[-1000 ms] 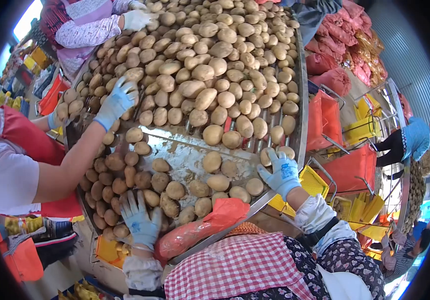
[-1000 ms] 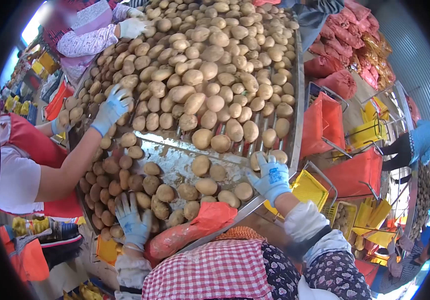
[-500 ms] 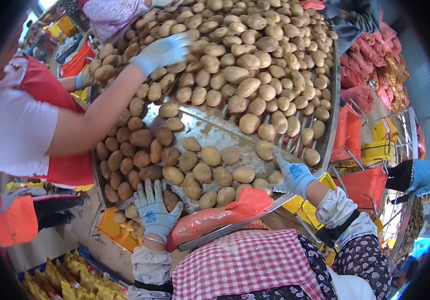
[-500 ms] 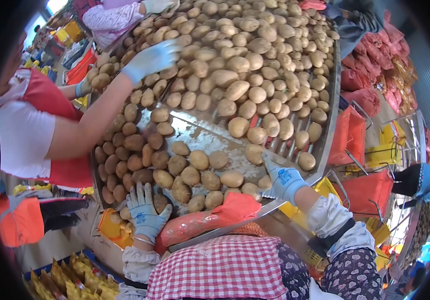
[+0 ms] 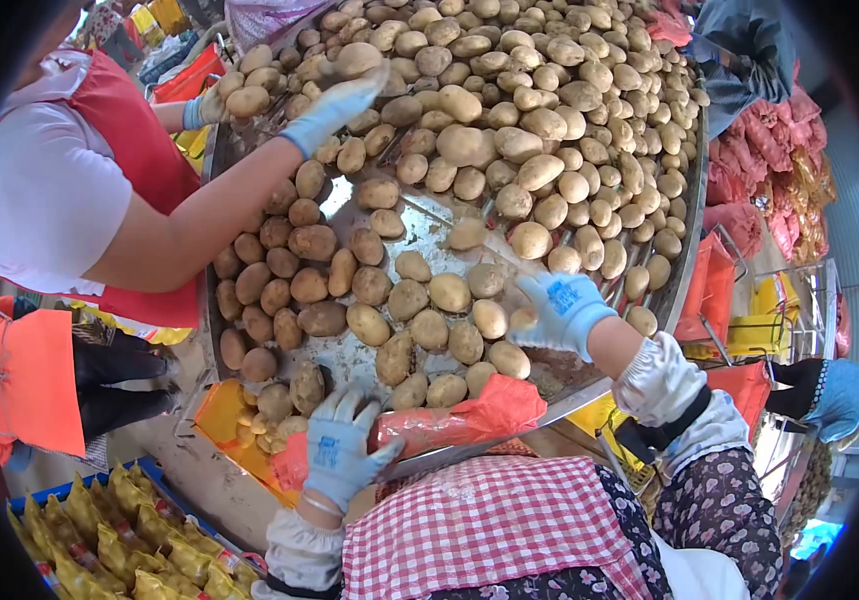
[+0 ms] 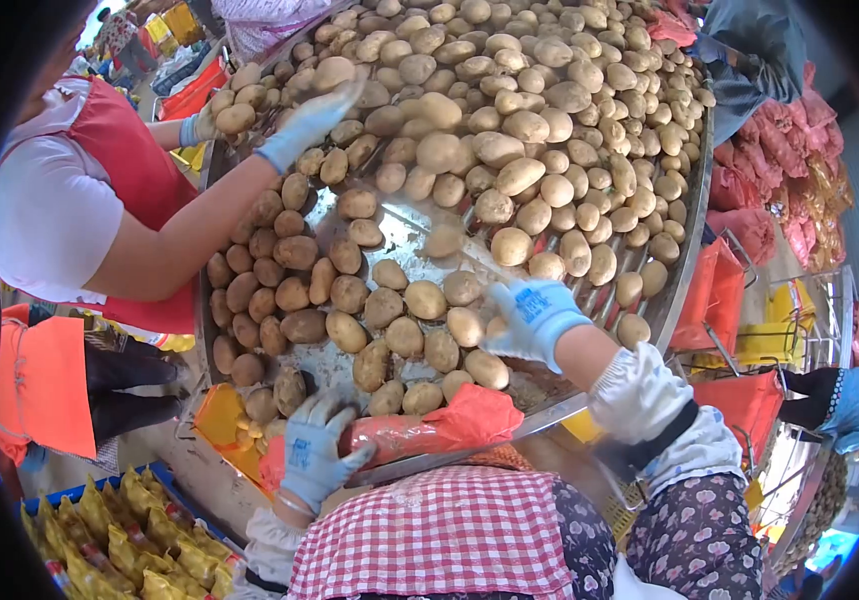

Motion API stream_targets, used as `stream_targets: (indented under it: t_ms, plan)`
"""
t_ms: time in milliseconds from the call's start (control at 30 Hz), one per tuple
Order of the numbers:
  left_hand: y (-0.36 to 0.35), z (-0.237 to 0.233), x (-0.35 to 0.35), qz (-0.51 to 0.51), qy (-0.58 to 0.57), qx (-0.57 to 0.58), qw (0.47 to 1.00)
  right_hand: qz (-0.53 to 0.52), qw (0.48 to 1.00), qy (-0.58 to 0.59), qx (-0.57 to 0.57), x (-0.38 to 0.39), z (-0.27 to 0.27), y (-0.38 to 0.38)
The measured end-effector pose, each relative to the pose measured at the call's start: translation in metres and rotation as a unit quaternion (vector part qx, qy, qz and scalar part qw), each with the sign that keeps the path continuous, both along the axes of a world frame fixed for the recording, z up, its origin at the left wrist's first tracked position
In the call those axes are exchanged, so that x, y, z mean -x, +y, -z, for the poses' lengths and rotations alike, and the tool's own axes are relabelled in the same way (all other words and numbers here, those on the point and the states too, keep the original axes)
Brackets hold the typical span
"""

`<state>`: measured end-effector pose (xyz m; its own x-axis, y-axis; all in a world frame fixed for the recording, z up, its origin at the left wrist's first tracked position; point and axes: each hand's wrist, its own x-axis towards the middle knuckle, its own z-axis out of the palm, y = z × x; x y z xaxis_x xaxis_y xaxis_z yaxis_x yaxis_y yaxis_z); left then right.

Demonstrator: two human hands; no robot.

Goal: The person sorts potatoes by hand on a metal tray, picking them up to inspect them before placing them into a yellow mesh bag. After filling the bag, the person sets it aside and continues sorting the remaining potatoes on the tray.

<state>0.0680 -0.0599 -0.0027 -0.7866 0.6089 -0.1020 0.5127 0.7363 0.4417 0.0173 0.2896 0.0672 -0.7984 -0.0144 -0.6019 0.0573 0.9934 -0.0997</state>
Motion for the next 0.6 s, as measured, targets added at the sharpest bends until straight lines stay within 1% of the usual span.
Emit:
stream_targets:
  t_ms: [33,67,133,167,200,267,300,333,367,400,433,467,500,533,567,600]
  plan:
    - [-0.006,0.003,-0.006,0.000,-0.072,-0.015,0.997,-0.004,1.000,-0.003,-0.002,-0.009,0.012,0.004]
    - [-0.008,0.006,-0.008,-0.004,-0.074,-0.017,0.997,-0.017,1.000,0.000,-0.012,-0.025,0.033,0.014]
    - [-0.006,0.002,-0.009,0.030,-0.011,0.000,0.999,-0.034,0.999,0.005,-0.021,-0.025,0.033,0.008]
    - [0.000,0.001,-0.005,0.060,-0.002,-0.004,0.998,-0.017,1.000,-0.017,-0.005,-0.019,0.031,0.007]
    - [0.007,0.001,-0.003,0.057,0.000,-0.002,0.998,0.002,0.999,-0.039,0.011,-0.012,0.028,0.005]
    - [0.023,0.011,-0.001,0.108,-0.035,0.044,0.992,0.010,0.999,-0.037,0.034,0.000,0.037,0.003]
    - [0.033,0.016,-0.004,0.117,-0.008,0.028,0.993,0.015,0.999,0.001,0.052,0.006,0.043,-0.002]
    - [0.044,0.018,-0.007,0.113,-0.006,0.029,0.993,0.019,0.997,0.038,0.069,0.012,0.047,-0.009]
    - [0.055,0.019,-0.009,0.107,0.007,0.025,0.994,0.052,0.989,0.070,0.118,0.013,0.051,-0.020]
    - [0.062,0.017,-0.010,0.101,0.019,0.021,0.994,0.051,0.989,0.071,0.120,0.012,0.053,-0.030]
    - [0.066,0.013,-0.009,0.102,-0.013,0.042,0.994,0.031,0.991,0.071,0.106,0.013,0.054,-0.038]
    - [0.064,0.009,-0.006,0.098,-0.012,0.043,0.994,0.009,0.993,0.071,0.092,0.012,0.056,-0.043]
    - [0.059,0.006,-0.003,0.101,-0.050,0.003,0.994,0.018,0.991,0.059,0.118,0.006,0.042,-0.045]
    - [0.052,0.004,0.001,0.104,-0.087,-0.037,0.990,0.016,0.991,0.059,0.122,-0.003,0.043,-0.035]
    - [0.044,0.003,0.008,0.043,-0.183,-0.118,0.975,0.059,0.982,0.065,0.170,-0.012,0.045,-0.018]
    - [0.043,0.000,0.017,0.040,-0.182,-0.117,0.975,0.102,0.968,0.070,0.217,-0.018,0.046,-0.012]
